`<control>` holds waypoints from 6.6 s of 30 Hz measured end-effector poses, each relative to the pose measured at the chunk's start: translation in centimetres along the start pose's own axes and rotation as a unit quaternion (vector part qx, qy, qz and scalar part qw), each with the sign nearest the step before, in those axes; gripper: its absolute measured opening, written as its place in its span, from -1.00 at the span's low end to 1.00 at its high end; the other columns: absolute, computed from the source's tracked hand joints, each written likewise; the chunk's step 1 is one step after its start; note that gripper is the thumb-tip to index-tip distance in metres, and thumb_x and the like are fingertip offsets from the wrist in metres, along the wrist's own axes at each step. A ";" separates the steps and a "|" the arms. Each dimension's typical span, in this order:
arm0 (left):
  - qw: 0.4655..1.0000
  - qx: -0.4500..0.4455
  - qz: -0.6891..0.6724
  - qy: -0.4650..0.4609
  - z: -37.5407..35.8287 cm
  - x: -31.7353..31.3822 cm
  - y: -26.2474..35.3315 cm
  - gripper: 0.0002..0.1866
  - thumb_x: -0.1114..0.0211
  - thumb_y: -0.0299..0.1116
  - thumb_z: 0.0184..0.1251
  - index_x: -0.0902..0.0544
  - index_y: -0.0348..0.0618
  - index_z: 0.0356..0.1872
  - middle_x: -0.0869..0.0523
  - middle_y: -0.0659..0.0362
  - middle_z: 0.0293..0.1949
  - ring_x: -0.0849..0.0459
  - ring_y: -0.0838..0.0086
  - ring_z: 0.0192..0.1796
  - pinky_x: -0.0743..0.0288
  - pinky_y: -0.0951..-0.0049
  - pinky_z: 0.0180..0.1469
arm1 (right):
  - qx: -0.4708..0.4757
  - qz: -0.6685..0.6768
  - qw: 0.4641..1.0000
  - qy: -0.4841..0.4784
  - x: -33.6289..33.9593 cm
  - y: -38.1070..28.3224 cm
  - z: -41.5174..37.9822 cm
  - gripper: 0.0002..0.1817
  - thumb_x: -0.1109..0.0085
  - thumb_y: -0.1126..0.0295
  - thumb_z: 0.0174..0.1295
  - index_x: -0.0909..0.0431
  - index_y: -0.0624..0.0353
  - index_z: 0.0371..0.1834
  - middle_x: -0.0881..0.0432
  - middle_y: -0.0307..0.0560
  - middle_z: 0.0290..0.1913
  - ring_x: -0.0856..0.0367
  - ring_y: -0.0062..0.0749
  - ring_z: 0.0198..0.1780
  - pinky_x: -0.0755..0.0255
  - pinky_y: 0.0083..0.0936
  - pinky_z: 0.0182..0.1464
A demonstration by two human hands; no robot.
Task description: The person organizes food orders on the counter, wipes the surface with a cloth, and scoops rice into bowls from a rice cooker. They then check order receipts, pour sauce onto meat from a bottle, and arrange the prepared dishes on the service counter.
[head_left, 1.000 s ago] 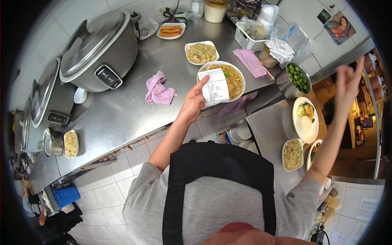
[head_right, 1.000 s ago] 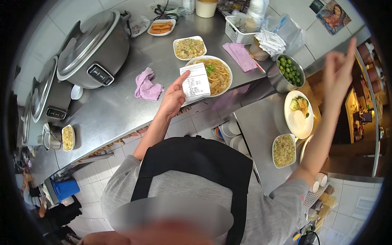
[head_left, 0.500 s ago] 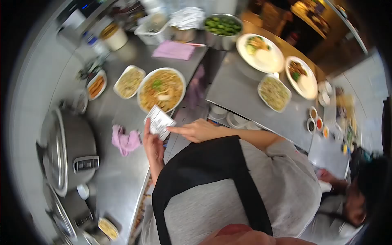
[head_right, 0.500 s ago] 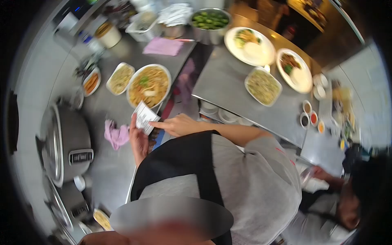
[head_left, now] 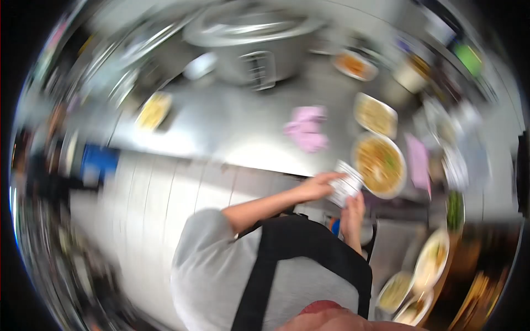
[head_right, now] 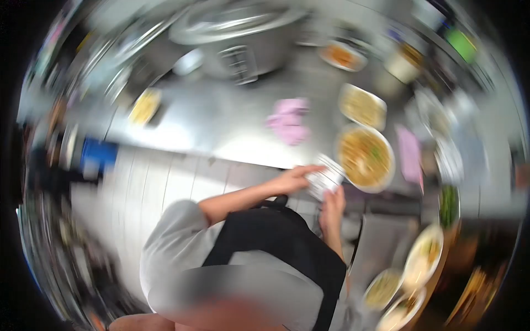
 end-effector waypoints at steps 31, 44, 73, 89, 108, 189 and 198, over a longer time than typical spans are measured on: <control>0.823 0.137 -0.159 0.528 -33.6 39.3 0.7 -0.46 0.16 -0.52 0.20 -0.03 -0.13 0.26 -0.55 -0.05 -0.17 -0.64 0.48 -0.52 -0.61 0.56 -0.49 | 0.031 -0.200 0.961 -0.190 -19.0 9.6 13.9 -0.75 0.04 0.54 0.17 -0.38 0.33 -0.06 -0.54 -0.03 -0.13 -0.52 -0.42 -0.14 -0.39 -0.50 -0.07; 0.888 0.114 -0.193 0.402 -26.3 27.2 1.5 -0.38 0.15 -0.56 0.07 -0.07 -0.14 0.27 -0.60 0.03 -0.31 -0.64 0.50 -0.52 -0.58 0.59 -0.49 | 0.028 -0.176 0.983 -0.036 -11.4 2.9 9.1 -0.73 0.01 0.44 0.19 -0.37 0.35 -0.07 -0.52 -0.07 -0.16 -0.47 -0.52 -0.16 -0.30 -0.67 -0.14; 0.913 0.172 -0.193 0.317 -11.1 17.3 0.5 -0.40 0.19 -0.57 0.11 -0.02 -0.16 0.27 -0.58 -0.03 -0.22 -0.67 0.43 -0.49 -0.61 0.59 -0.52 | -0.003 -0.233 0.957 -0.174 -0.3 1.5 4.3 -0.80 0.04 0.47 0.20 -0.41 0.38 -0.18 -0.54 -0.09 -0.27 -0.45 -0.57 -0.26 -0.31 -0.64 -0.15; 0.973 0.038 -0.164 0.157 10.3 16.3 8.3 -0.55 0.20 -0.59 0.17 -0.13 -0.21 0.14 -0.56 -0.10 -0.16 -0.67 0.29 -0.33 -0.63 0.46 -0.36 | 0.091 -0.292 0.951 -0.052 -3.9 -4.1 0.8 -0.78 0.08 0.51 0.19 -0.42 0.39 -0.14 -0.51 -0.24 -0.38 -0.35 -0.69 -0.36 -0.29 -0.67 -0.31; 0.761 -0.124 0.636 0.039 8.1 17.9 -4.0 -0.37 -0.14 -0.09 0.12 -0.27 -0.11 0.22 -0.37 -0.08 0.16 -0.30 0.13 0.23 -0.05 0.09 0.25 | 0.008 -0.054 0.988 0.146 -2.0 0.2 0.6 -0.70 0.08 0.55 0.19 -0.37 0.38 0.00 -0.53 -0.09 -0.09 -0.47 -0.53 -0.08 -0.31 -0.61 0.00; 0.897 0.118 -0.114 -0.411 12.1 -20.3 -5.8 -0.25 0.08 -0.85 -0.06 -0.22 -0.11 0.27 -0.52 0.15 0.03 -0.52 0.54 0.02 -0.31 0.58 0.09 | 0.179 0.115 0.818 0.534 21.3 -4.2 -26.5 -0.58 0.19 0.49 0.19 -0.08 0.24 0.15 -0.47 0.18 -0.07 -0.62 -0.08 -0.25 -0.59 -0.37 -0.23; 0.803 -0.290 0.327 -0.406 13.9 -22.2 -6.1 -0.31 -0.33 -0.31 -0.17 -0.39 -0.05 0.16 -0.46 0.11 0.12 -0.23 0.20 0.26 -0.10 0.21 0.23 | 0.138 -0.297 0.736 0.592 16.5 -4.1 -21.7 -0.72 0.12 0.28 0.29 -0.47 0.30 -0.32 -0.46 -0.17 -0.50 -0.39 -0.59 -0.50 -0.31 -0.61 -0.45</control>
Point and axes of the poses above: each hand's wrist, its own z-axis towards the middle knuckle, its own x-axis out of the back of the hand, y = z × x, the point moved 2 cm from there along z, towards the middle knuckle
